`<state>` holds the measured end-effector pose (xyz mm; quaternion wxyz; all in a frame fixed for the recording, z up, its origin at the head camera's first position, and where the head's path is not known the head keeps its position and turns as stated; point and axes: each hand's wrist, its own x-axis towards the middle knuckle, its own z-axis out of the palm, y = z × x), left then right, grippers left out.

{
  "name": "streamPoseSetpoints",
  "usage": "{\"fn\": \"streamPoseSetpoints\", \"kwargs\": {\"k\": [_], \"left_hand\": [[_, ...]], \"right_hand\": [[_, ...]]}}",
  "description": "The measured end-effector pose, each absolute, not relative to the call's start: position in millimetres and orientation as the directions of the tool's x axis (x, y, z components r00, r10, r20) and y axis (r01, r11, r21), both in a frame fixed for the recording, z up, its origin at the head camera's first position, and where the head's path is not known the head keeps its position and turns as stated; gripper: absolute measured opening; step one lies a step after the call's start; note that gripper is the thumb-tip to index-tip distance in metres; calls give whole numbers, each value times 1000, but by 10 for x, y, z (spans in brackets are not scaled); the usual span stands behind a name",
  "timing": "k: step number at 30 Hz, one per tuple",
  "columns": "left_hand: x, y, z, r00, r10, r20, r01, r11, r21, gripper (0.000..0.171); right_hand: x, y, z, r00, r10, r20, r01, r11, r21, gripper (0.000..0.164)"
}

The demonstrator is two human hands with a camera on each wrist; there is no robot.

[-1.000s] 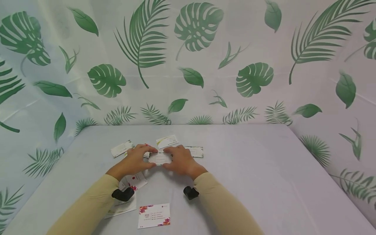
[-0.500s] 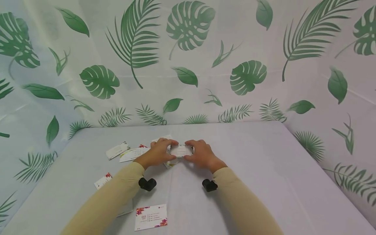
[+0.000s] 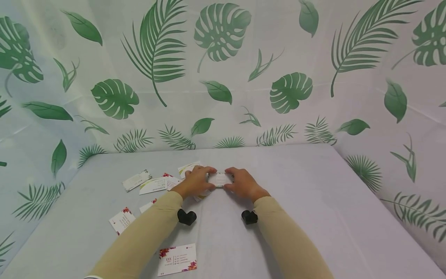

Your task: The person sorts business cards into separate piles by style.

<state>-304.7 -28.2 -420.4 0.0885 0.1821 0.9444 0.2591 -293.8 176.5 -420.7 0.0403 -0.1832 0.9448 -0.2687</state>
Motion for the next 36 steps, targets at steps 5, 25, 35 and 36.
{"fn": "streamPoseSetpoints", "kwargs": {"k": [5, 25, 35, 36], "left_hand": [[-3048, -298, -4222, -923, 372, -104, 277, 826, 491, 53], [-3069, -239, -4184, -910, 387, -149, 269, 825, 498, 58], [-3091, -254, -4222, -905, 389, -169, 247, 807, 536, 59], [-3095, -252, -4224, -904, 391, -173, 244, 804, 542, 59]], "right_hand": [[-2952, 1787, -4239, -924, -383, 15, -334, 788, -517, 52], [-3022, 1837, -4352, -953, -303, -15, -239, 782, -576, 63], [-2995, 1813, -4387, -953, -302, 15, -245, 741, -625, 57], [-2990, 1807, -4388, -955, -297, 15, -240, 741, -628, 56]]}}
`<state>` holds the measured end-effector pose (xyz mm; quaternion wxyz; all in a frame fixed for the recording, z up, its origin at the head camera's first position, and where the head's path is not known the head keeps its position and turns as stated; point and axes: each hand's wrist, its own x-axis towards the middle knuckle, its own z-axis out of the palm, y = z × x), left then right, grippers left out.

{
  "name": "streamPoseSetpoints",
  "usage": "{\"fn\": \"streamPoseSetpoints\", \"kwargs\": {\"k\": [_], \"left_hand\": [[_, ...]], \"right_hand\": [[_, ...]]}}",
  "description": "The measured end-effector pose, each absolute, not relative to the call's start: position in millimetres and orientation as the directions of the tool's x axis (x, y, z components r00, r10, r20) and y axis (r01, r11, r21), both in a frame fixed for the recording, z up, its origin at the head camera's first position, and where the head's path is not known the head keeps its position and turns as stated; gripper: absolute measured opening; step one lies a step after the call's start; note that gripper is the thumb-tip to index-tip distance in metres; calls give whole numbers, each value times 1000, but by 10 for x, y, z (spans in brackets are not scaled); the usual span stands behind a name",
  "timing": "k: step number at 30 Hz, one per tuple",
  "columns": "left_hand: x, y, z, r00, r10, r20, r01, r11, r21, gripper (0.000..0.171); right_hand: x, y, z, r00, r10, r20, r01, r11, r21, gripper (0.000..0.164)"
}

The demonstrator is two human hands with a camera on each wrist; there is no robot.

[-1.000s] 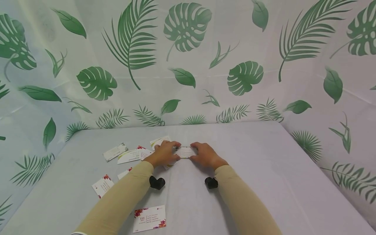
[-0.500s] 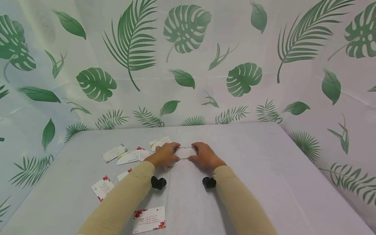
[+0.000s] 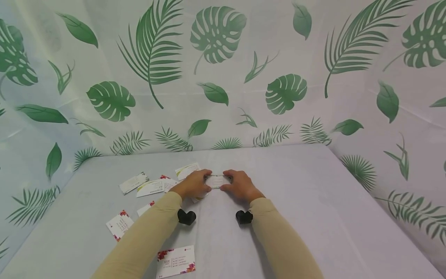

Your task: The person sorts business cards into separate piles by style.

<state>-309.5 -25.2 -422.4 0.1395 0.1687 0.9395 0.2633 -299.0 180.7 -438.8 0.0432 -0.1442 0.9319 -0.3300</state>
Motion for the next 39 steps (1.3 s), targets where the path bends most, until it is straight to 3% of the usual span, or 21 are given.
{"fn": "streamPoseSetpoints", "kwargs": {"k": [12, 22, 30, 39], "left_hand": [[-3005, -509, -4229, -928, 355, -114, 246, 811, 531, 61], [-2887, -1143, -4098, -948, 313, -64, 223, 793, 568, 66], [-2797, -1741, -4028, -978, 186, -95, 69, 716, 695, 69], [-2799, -2358, -4053, -988, 64, -140, -50, 727, 685, 72]], "right_hand": [[-2964, 1637, -4370, -957, -288, 7, -223, 725, -651, 68], [-2810, 1323, -4093, -935, -353, 36, -284, 686, -670, 65], [-2861, 731, -4030, -876, -476, 80, -383, 586, -714, 45], [-3013, 122, -3991, -840, -539, -69, -362, 650, -669, 49]]}}
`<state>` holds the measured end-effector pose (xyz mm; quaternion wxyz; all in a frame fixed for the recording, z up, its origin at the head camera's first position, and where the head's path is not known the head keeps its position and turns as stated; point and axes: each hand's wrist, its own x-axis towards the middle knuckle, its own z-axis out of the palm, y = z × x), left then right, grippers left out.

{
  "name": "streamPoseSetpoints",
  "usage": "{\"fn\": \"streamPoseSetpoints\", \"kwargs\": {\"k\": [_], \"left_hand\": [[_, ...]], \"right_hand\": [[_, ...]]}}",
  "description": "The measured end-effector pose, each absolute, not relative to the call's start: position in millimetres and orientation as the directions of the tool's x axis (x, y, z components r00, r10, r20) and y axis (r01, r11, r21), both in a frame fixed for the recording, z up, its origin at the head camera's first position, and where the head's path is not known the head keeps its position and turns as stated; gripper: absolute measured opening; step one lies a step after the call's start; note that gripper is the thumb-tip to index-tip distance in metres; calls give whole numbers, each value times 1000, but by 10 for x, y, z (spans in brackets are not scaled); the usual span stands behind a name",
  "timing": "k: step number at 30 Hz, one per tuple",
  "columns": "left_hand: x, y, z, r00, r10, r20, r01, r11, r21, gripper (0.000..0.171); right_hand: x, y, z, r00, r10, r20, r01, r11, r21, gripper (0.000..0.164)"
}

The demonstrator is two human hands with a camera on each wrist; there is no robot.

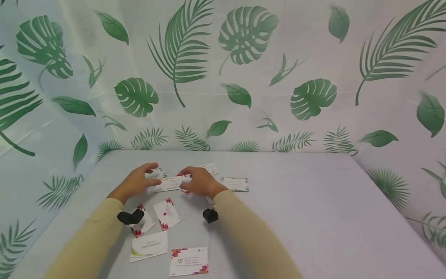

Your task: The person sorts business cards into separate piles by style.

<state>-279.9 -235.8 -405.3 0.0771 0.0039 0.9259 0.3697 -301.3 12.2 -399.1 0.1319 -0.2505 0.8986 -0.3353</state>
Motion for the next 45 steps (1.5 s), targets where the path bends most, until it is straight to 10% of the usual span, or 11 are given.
{"fn": "streamPoseSetpoints", "kwargs": {"k": [13, 45], "left_hand": [[-2875, -2641, -4115, -982, -14, -190, -114, 840, 530, 74], [-2946, -2032, -3970, -957, 278, -77, 171, 763, 624, 58]], "right_hand": [[-3100, -243, -4034, -823, -561, -90, -402, 688, -604, 57], [-3193, 238, -3964, -853, -521, -33, -409, 706, -578, 59]]}}
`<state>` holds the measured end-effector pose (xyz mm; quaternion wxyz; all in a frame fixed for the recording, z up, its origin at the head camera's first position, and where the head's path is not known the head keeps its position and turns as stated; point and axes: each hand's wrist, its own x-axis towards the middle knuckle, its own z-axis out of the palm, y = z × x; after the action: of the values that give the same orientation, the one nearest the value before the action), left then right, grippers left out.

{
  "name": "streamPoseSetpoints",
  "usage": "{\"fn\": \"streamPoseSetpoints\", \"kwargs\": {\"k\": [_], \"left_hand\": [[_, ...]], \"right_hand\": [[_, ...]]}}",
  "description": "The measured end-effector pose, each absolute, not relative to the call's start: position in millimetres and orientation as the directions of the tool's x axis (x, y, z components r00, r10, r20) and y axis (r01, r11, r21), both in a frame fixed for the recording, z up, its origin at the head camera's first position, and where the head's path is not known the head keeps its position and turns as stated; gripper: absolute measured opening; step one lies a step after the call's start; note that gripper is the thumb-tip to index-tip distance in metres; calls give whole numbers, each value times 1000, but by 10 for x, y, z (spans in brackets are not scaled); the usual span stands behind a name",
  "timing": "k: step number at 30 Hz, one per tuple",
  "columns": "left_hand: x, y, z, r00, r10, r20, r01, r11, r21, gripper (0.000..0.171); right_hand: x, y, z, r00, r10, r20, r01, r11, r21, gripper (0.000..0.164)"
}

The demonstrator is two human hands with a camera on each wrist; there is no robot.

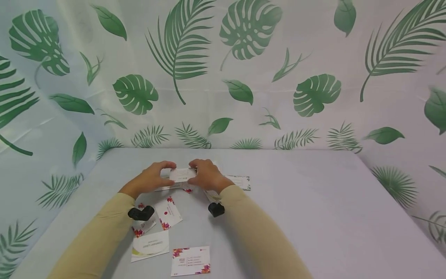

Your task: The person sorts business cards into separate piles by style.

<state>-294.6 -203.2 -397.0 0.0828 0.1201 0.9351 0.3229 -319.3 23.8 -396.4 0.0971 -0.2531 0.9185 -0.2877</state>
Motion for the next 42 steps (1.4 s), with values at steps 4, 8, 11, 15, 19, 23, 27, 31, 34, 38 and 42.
{"fn": "streamPoseSetpoints", "kwargs": {"k": [4, 8, 11, 15, 19, 23, 27, 31, 34, 38, 42], "left_hand": [[-2970, -1864, -3961, -950, 307, -49, 212, 754, 622, 57], [-2987, -1633, -3966, -943, 331, -31, 240, 742, 626, 54], [-2984, -1435, -3988, -942, 336, -24, 252, 749, 613, 53], [-2973, -1156, -4021, -936, 350, -20, 273, 764, 584, 53], [-3003, -889, -4068, -930, 366, -31, 286, 774, 566, 52], [-3054, -689, -4122, -918, 396, -20, 317, 763, 563, 51], [-3101, -566, -4196, -919, 394, -19, 323, 780, 537, 50], [-3131, -489, -4268, -921, 385, -55, 303, 800, 518, 51], [-3137, -444, -4299, -917, 391, -75, 299, 801, 519, 52], [-3142, -416, -4322, -915, 396, -80, 306, 808, 504, 53], [-3138, -412, -4326, -918, 386, -90, 296, 820, 489, 54]], "right_hand": [[-3167, 461, -3945, -858, -514, -12, -410, 699, -586, 59], [-3120, 721, -3923, -868, -497, -8, -398, 703, -589, 59], [-3080, 938, -3923, -875, -484, 0, -394, 712, -581, 59], [-3037, 1219, -3943, -878, -478, 33, -411, 717, -564, 58], [-3012, 1473, -3977, -877, -474, 74, -436, 723, -537, 56], [-3015, 1650, -4030, -887, -455, 85, -431, 744, -511, 53], [-3047, 1735, -4104, -898, -435, 65, -404, 756, -515, 53], [-3080, 1771, -4177, -908, -417, 29, -371, 771, -517, 54], [-3077, 1796, -4203, -915, -404, 17, -353, 777, -521, 55], [-3057, 1839, -4226, -915, -403, 24, -355, 772, -527, 54], [-3052, 1871, -4256, -914, -405, 26, -355, 767, -534, 53]]}}
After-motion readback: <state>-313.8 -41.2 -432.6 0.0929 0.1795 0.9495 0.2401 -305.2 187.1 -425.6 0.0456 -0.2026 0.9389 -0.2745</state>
